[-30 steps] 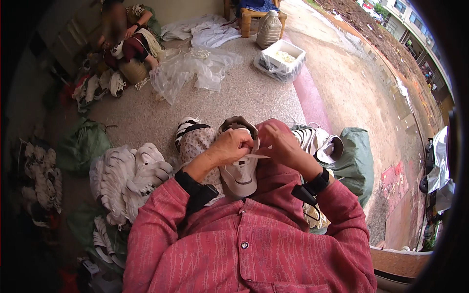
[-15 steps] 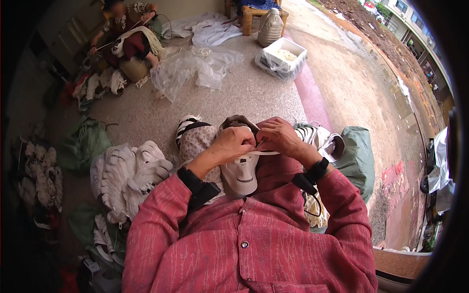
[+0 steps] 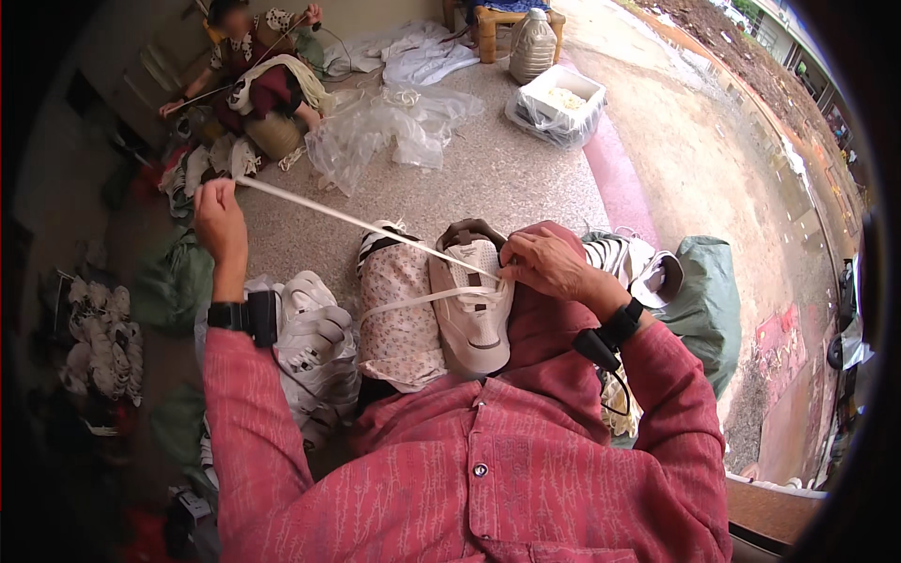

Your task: Thread laces into the eyelets of shoe uppers during manufacturing.

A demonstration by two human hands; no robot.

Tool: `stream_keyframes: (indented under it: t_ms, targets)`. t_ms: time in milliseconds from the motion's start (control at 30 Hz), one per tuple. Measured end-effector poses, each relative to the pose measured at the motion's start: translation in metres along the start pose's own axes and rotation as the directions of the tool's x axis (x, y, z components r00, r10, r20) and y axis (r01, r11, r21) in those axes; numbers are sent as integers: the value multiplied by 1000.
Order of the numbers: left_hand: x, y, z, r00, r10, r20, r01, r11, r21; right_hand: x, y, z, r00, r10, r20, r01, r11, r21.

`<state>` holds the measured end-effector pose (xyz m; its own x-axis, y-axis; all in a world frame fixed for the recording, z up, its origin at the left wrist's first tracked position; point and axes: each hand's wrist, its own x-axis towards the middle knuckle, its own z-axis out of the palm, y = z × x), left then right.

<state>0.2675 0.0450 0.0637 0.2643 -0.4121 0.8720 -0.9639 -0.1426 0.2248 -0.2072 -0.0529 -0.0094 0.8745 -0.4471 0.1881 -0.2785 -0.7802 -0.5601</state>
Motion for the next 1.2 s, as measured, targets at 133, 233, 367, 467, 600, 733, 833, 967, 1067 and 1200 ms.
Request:
stream_keyframes:
  t_ms: [133,233,367,467,600,733,833,967,1067,1200]
  targets:
    - [-59,25,-12,919,-266,290,337,911,-235,-1,4,6,994,1,-112,10,996,92]
    - [-115,87,-29,508,-208,836,790,500,-355,-8,-10,1,973,-3,-231,30,993,113]
    - [-149,146,-60,-109,254,961,878,478,-27,-16,-32,-1,967,-129,-218,150,985,81]
    - [-150,174,-61,-286,418,862,889,451,77,-16,-31,18,979,-152,-134,152,988,-11]
    - [-162,182,-46,-238,366,900,965,194,176,-8,-31,14,994,-92,-63,96,994,50]
    - [-164,183,-47,-105,310,945,975,-154,159,1,-18,-2,998,-52,32,40,953,300]
    - [-169,178,-39,14,306,952,921,-376,108,17,-30,-16,993,107,58,-116,975,189]
    - [-164,176,-31,98,219,971,875,-484,21,23,-35,-6,994,-107,-37,95,967,-237]
    - [-162,174,-24,128,212,969,874,-487,-9,20,-15,16,990,-142,5,140,966,-218]
    - [-163,170,-17,149,163,975,848,-529,-41,22,-15,17,1000,-17,-7,15,986,-165]
